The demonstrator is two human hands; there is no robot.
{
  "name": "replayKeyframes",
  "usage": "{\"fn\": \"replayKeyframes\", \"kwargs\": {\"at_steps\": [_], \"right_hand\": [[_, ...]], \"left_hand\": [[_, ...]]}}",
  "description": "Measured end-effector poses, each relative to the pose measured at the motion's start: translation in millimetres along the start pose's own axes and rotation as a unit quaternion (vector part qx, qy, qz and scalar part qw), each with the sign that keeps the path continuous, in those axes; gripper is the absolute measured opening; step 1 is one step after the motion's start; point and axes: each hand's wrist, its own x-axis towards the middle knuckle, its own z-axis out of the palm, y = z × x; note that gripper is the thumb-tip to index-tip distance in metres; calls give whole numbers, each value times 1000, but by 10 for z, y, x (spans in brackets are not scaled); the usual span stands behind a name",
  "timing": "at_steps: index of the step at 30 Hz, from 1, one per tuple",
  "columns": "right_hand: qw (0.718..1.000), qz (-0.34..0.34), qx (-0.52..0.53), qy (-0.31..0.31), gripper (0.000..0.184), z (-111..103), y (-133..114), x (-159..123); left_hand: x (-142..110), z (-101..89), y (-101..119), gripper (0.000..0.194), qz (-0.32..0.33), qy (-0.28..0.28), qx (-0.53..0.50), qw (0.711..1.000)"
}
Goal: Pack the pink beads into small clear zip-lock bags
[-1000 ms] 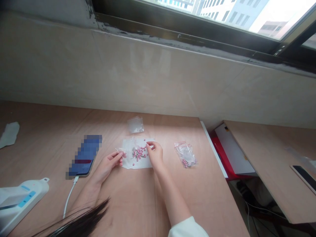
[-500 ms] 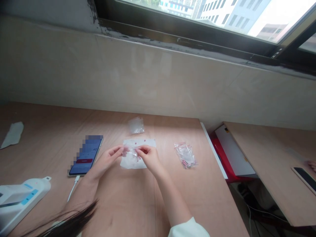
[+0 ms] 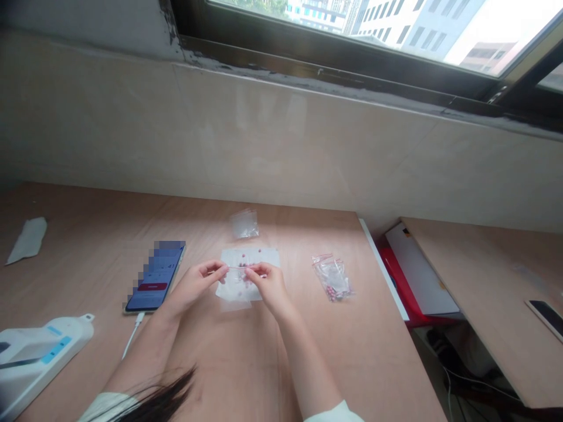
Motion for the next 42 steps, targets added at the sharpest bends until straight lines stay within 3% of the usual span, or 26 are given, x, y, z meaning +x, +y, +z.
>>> {"fn": "replayKeyframes", "kwargs": {"at_steps": [4, 10, 18, 25, 31, 36, 42], "right_hand": [[998, 39, 47, -9, 21, -30, 18, -33], [998, 22, 42, 30, 19, -50, -14, 0], [1000, 8, 25, -8, 22, -61, -60, 8], [999, -8, 34, 24, 16, 85, -32, -9], [998, 1, 60, -20, 22, 108, 37, 26], [998, 16, 61, 26, 26, 79, 46, 94], [997, 62, 41, -38, 29, 130, 175, 40]], "left_hand": [[-10, 1, -29, 20, 6, 5, 7, 1000], [-1, -48, 18, 20, 22, -79, 39, 996], [23, -19, 67, 18, 39, -55, 49, 997], [-22, 96, 46, 27, 10, -107, 23, 994], [-12, 145, 23, 30, 17, -99, 25, 995], [31, 99, -52, 31, -4, -83, 12, 996], [93, -39, -92, 29, 16, -38, -22, 999]]}}
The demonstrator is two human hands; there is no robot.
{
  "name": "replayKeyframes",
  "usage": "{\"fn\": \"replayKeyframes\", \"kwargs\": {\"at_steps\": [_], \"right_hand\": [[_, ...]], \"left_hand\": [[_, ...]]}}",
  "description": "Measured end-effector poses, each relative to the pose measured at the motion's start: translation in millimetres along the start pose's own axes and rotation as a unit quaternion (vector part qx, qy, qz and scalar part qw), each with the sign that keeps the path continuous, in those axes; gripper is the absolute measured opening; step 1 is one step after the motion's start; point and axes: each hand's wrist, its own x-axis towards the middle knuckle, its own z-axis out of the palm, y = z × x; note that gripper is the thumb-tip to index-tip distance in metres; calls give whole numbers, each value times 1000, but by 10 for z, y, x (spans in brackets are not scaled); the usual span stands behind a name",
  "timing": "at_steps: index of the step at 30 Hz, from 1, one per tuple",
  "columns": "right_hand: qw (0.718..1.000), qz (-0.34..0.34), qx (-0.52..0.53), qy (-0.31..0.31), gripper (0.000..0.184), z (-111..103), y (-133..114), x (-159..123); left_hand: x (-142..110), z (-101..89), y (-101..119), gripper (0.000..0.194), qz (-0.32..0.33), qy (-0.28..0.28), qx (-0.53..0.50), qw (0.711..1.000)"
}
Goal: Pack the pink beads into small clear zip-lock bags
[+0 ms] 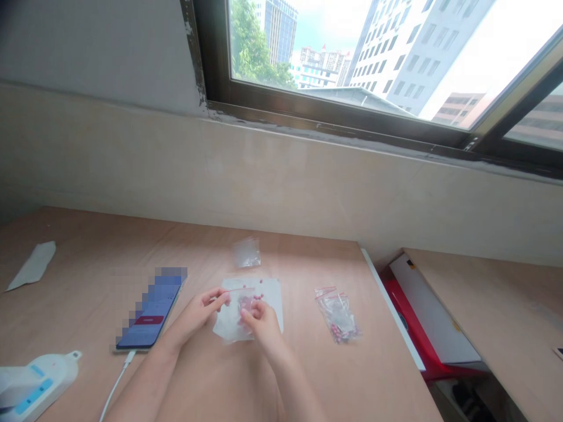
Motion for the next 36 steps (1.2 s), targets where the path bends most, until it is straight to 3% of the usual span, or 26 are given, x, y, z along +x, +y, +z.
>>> {"fn": "replayKeyframes", "kwargs": {"at_steps": [2, 5, 8, 10, 12, 15, 17, 21, 26, 29, 32, 34, 36], "right_hand": [[1000, -9, -22, 13, 29, 30, -22, 114], [991, -63, -80, 88, 26, 89, -228, 456], [956, -85, -211, 187, 32, 60, -495, 764], [896, -111, -321, 285, 41, -85, -585, 793], [833, -144, -410, 344, 41, -333, -557, 653], [721, -26, -518, 459, 44, -765, -336, 266], [691, 53, -563, 451, 37, -996, -144, 27], [697, 14, -593, 404, 18, -1237, 120, -189], [725, -69, -527, 439, 18, -1214, 28, -242], [728, -181, -492, 443, 16, -944, -147, -342], [772, -320, -452, 311, 13, -510, -267, -443], [798, -355, -433, 223, 17, -242, -292, -469], [810, -369, -419, 177, 20, -67, -289, -462]], "left_hand": [[2, -71, -48, 31, -4, 21, 4, 1000], [-11, -181, -196, 35, -22, 88, 30, 995], [-32, -269, -395, 38, -49, 118, 37, 991], [-46, -308, -513, 40, -61, 125, 30, 990], [-60, -327, -592, 40, -65, 126, 23, 990], [-78, -317, -615, 37, -60, 126, 22, 990], [-84, -293, -587, 35, -64, 132, 24, 989], [-91, -250, -551, 34, -68, 139, 20, 988], [-150, -223, -544, 34, -68, 140, 20, 988], [-192, -115, -359, 31, -48, 111, 17, 992], [-193, 84, -43, 28, 0, 24, -7, 1000], [-174, 202, 152, 28, 15, -41, -15, 999], [-152, 256, 284, 27, 20, -72, -8, 997]]}}
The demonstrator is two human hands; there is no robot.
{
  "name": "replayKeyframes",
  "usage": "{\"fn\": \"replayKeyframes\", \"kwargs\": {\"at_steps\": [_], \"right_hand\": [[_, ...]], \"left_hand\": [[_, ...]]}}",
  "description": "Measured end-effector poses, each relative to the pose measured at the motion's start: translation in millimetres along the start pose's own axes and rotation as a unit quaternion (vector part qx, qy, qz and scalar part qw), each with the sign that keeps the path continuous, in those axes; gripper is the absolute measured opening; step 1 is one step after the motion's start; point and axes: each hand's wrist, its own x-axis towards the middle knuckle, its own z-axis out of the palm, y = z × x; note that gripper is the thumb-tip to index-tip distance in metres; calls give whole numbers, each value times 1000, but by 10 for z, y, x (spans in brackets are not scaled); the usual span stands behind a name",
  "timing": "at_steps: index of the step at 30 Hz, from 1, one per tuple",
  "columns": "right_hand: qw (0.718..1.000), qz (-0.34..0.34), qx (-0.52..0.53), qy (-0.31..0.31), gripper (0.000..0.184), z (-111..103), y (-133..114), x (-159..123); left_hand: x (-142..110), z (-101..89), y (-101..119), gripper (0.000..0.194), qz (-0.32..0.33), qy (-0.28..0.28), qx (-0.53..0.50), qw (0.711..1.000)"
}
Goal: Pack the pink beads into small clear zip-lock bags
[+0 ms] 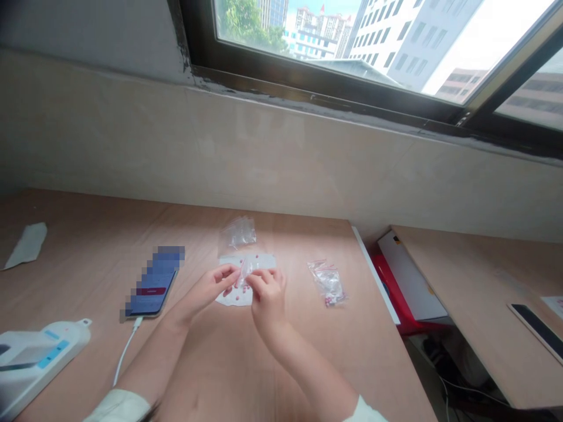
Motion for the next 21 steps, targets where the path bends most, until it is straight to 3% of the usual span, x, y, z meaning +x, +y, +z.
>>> {"fn": "replayKeyframes", "kwargs": {"at_steps": [3, 6, 11, 15, 21], "right_hand": [[999, 6, 45, -29, 18, 67, -41, 26], [987, 62, 124, -75, 11, 61, -17, 75], [914, 204, 298, -185, 27, 109, -4, 155], [867, 237, 375, -225, 29, 162, 17, 167], [892, 233, 330, -204, 24, 155, -5, 177]], "left_hand": [[7, -42, 72, 26, -5, 1, 17, 1000], [-21, -105, 67, 26, -21, -4, 21, 1000], [-58, -68, 24, 29, -39, -35, 21, 998], [-90, -47, -58, 25, -25, -48, -4, 999], [-107, -48, -173, 25, -32, -17, -43, 998]]}}
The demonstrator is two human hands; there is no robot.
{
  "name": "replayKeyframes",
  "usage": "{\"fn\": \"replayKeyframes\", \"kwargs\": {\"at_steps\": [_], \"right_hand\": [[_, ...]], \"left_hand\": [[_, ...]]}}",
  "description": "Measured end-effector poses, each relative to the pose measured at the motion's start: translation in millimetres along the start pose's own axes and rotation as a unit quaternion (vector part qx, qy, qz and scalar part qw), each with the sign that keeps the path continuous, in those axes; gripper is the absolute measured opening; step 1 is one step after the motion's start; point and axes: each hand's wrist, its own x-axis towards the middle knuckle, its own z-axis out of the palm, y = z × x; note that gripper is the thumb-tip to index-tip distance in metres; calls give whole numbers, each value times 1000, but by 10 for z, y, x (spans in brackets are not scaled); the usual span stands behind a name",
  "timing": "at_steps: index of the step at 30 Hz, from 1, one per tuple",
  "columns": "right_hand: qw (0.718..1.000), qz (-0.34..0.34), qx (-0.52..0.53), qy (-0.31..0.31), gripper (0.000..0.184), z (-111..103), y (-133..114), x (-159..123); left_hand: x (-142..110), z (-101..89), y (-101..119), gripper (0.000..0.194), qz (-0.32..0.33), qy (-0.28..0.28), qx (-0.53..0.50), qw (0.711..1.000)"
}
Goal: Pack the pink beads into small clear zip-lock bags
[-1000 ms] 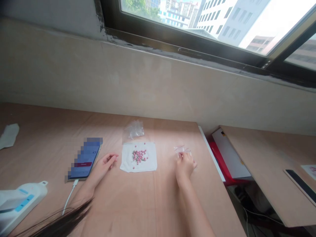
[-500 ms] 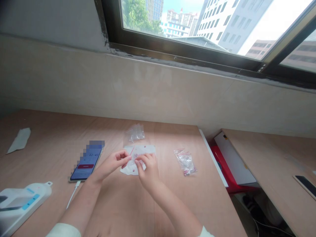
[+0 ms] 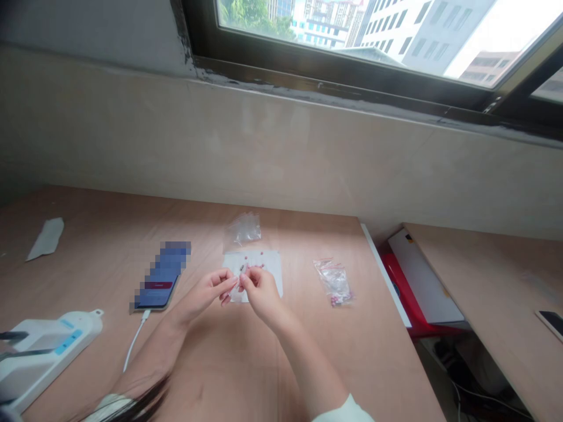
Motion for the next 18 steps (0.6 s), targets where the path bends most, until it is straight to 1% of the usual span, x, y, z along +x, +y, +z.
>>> {"fn": "replayKeyframes", "kwargs": {"at_steps": [2, 4, 8, 13, 15, 18], "right_hand": [[1000, 4, -16, 6, 22, -9, -25, 6], [1000, 18, -12, -4, 21, -23, -43, 16], [995, 44, 55, -69, 23, -50, -37, 32], [986, 49, 106, -116, 26, -64, -14, 19], [984, 46, 127, -119, 26, -60, -28, 0], [984, 58, 136, -100, 26, -44, -64, -33]], "left_hand": [[4, 8, 29, 24, -14, -6, -1, 1000], [12, 17, 90, 23, -27, -19, 8, 999], [44, 26, 176, 24, -32, -32, 27, 999], [40, 29, 112, 27, -29, -49, 6, 998], [8, 37, 84, 26, -27, -47, -12, 998], [-45, 61, 68, 27, -20, -33, -32, 999]]}}
